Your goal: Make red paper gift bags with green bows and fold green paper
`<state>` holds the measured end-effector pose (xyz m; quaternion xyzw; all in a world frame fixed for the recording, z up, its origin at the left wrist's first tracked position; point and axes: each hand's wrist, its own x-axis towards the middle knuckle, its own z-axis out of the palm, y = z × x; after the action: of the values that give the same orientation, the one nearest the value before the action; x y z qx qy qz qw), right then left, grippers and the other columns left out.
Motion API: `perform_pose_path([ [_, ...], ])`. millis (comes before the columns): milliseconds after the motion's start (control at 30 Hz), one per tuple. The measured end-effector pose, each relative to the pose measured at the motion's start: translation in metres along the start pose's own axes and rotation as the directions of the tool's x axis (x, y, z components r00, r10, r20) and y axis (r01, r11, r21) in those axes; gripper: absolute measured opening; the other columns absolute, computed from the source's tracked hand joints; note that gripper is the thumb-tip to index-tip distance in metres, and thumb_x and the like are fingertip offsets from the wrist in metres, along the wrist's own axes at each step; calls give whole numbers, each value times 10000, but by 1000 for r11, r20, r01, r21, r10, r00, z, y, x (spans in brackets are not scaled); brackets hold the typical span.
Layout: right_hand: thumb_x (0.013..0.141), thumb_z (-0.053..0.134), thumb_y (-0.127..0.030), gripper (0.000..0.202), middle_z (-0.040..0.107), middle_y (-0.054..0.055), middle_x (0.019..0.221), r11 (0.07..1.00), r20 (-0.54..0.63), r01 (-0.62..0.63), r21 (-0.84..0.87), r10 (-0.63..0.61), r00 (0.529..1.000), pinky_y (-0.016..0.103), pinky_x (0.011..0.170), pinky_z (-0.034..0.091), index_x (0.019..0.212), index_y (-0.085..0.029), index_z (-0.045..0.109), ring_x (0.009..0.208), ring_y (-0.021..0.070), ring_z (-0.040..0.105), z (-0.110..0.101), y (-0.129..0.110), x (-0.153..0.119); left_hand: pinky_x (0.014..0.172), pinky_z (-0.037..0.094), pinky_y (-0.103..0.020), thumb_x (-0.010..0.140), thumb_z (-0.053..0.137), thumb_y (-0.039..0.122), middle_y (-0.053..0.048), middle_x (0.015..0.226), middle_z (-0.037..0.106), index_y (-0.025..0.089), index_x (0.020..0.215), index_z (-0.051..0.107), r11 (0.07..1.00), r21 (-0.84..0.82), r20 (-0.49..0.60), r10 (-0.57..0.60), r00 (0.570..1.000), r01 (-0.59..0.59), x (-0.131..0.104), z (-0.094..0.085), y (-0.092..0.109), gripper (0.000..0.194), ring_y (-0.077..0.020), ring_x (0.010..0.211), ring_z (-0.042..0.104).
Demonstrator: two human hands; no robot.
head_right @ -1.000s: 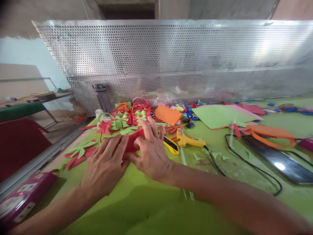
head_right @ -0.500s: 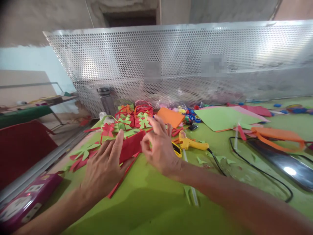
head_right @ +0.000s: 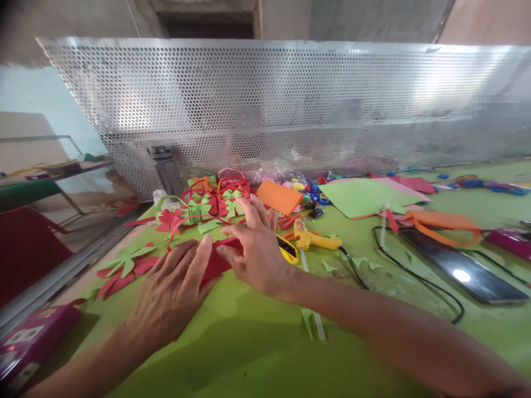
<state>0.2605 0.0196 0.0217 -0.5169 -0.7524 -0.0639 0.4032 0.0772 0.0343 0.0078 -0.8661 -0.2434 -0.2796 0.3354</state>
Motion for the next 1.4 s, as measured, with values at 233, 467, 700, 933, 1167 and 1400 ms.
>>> perform_pose_path([
  [233, 827, 550, -216, 128, 372, 110, 1429, 1000, 38, 16, 24, -17, 999, 625, 1031, 204, 852, -204, 675, 1376, 352, 177, 3, 0, -3, 822, 449, -443, 812, 567, 56, -192, 1194, 598, 64, 1458, 119, 998, 18, 14, 63, 998, -63, 0, 4, 4, 785, -358, 1074, 527],
  [467, 862, 553, -266, 158, 507, 70, 1325, 991, -148, 55, 120, -37, 988, 584, 1045, 227, 727, -209, 614, 1336, 312, 301, -6, 5, 6, 785, 482, -392, 840, 592, 255, -155, 1113, 623, 86, 1461, 114, 971, -123, 94, -196, 976, 207, 2, 8, -2, 801, -304, 1011, 556],
  [700, 811, 603, -490, 478, 606, 132, 1147, 727, -53, -142, 672, 239, 970, 439, 933, 446, 1167, -198, 476, 1090, 245, 573, 0, 25, 13, 905, 433, -436, 856, 565, 361, -107, 1183, 605, 176, 1358, 337, 875, -287, 123, -371, 921, 390, -7, 7, -12, 581, -270, 1075, 547],
  [933, 597, 742, -604, 986, 579, 161, 1214, 618, 191, -206, 759, 92, 977, 484, 952, 440, 1386, -215, 296, 1122, 298, 560, 15, 18, 1, 947, 362, -492, 872, 543, 375, -121, 1195, 601, 170, 1288, 403, 816, -401, 167, -381, 910, 415, -10, 12, -12, 485, -266, 1075, 558],
  [1167, 612, 782, -505, 985, 544, 155, 1289, 743, 146, -155, 651, 78, 986, 465, 959, 444, 1420, -226, 294, 1178, 310, 524, 15, 14, -5, 995, 276, -562, 857, 553, 353, -150, 1220, 594, 136, 1314, 393, 832, -369, 243, -344, 907, 414, -10, 11, -10, 530, -291, 1092, 561],
  [1400, 667, 762, -450, 768, 548, 123, 1306, 888, 161, -122, 443, 55, 985, 435, 961, 450, 1328, -230, 438, 1173, 293, 532, 17, 9, -13, 968, 299, -565, 786, 596, 265, -152, 1109, 633, 114, 1286, 437, 869, -303, 226, -334, 915, 392, -7, 8, -3, 545, -302, 1003, 589],
])
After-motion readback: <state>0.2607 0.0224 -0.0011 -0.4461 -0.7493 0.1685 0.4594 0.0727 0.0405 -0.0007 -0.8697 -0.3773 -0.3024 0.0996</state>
